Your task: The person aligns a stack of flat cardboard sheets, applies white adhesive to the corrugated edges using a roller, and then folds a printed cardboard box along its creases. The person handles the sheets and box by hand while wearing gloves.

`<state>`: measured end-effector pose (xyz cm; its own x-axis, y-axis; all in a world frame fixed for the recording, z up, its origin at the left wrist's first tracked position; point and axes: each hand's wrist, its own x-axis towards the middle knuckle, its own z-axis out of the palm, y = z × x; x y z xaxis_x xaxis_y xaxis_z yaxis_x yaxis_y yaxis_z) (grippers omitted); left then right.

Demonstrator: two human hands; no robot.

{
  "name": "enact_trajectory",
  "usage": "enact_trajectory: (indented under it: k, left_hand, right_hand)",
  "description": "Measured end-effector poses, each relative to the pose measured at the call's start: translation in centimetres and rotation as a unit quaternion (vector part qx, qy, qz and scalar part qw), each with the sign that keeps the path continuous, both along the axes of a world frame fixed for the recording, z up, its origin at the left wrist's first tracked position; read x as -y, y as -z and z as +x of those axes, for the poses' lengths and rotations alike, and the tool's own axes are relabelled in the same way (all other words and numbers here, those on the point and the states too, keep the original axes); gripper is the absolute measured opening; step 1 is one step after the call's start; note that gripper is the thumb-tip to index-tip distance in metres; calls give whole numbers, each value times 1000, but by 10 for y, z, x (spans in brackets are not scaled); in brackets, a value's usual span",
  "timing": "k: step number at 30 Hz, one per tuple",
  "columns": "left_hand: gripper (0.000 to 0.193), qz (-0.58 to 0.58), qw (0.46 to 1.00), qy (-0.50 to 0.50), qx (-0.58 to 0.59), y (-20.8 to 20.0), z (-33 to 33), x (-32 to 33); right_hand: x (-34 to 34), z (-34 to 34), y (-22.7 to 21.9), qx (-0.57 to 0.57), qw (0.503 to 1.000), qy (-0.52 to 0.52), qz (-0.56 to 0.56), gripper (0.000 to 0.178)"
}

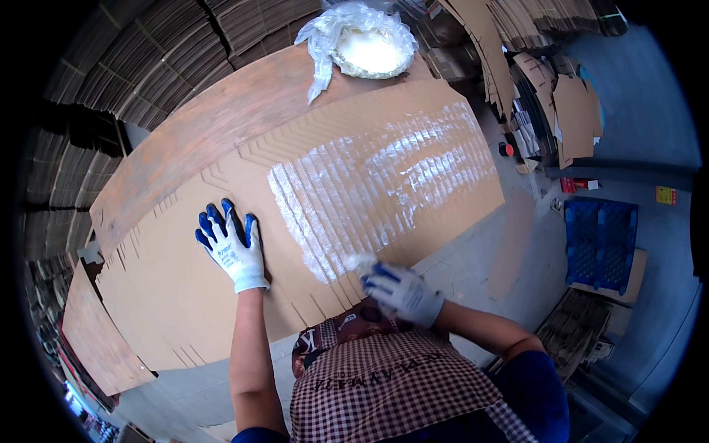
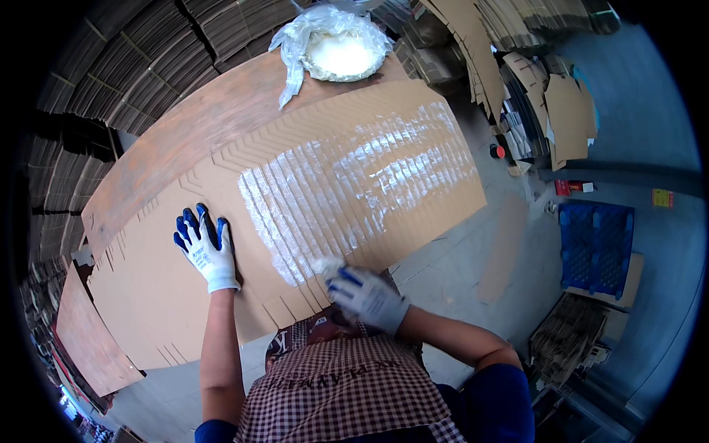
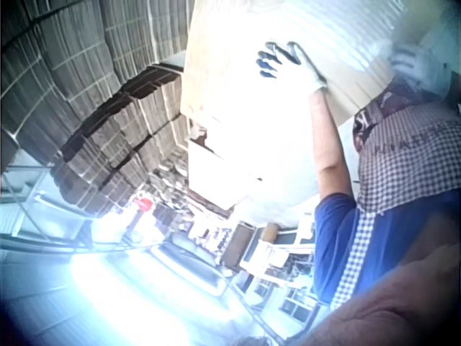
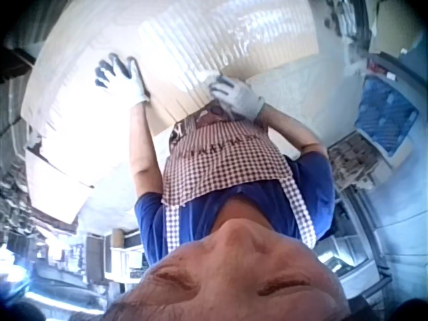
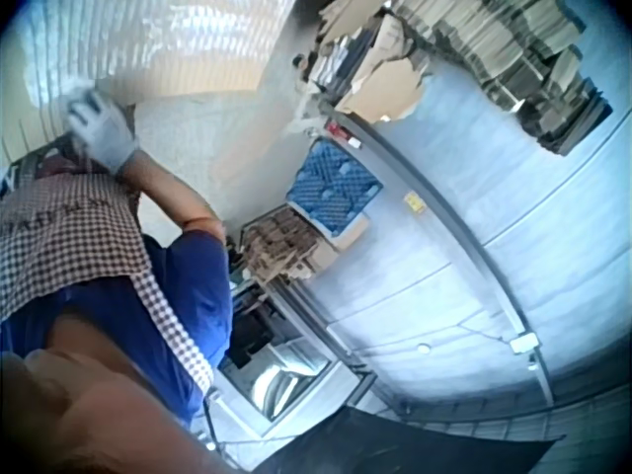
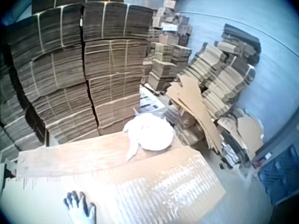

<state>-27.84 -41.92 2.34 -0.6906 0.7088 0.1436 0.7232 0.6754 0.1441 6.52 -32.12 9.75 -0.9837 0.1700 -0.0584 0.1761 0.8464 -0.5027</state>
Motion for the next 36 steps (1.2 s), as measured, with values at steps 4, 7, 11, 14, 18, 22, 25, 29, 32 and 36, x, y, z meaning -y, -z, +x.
enact_trajectory:
  k: [4, 7, 11, 14, 18, 22, 25, 29, 32, 36]
  left_hand:
    - [61, 1, 1000, -3, -9, -2, -2, 5]
    - [61, -5, 1000, -5, -7, 0, -1, 2]
    - [57, 4, 1000, -1, -7, -2, 2, -2]
    - [58, 1, 1000, -3, -8, -2, 0, 2]
    - [59, 0, 1000, -7, -8, 0, 0, 2]
    - [56, 5, 1000, 1, -17, 2, 2, -2]
    - [55, -1, 1000, -1, -27, 2, 0, 4]
    - [55, 0, 1000, 1, -30, 3, 0, 3]
    - [55, -7, 999, 1, -37, 3, 1, 0]
    - [55, -12, 999, -1, -37, 2, 2, 0]
  right_hand:
    - [-45, 2, -5, 130, 977, 167, 1, 54]
    - [-18, -7, -21, 85, 995, 34, 26, 52]
    - [10, -24, -7, 22, 996, -88, -11, 42]
    - [-20, -21, -4, 92, 992, 57, 62, 43]
    - [-8, -25, -19, 91, 995, -39, -1, 41]
    - [16, -26, 1, 15, 998, -67, -13, 39]
    - [-21, -5, -2, 76, 995, 62, 26, 42]
    - [-31, 12, -14, 92, 991, 93, -8, 50]
    - [-23, 14, -23, 124, 992, 18, -29, 53]
    - [-48, 43, 7, 129, 983, 127, 9, 58]
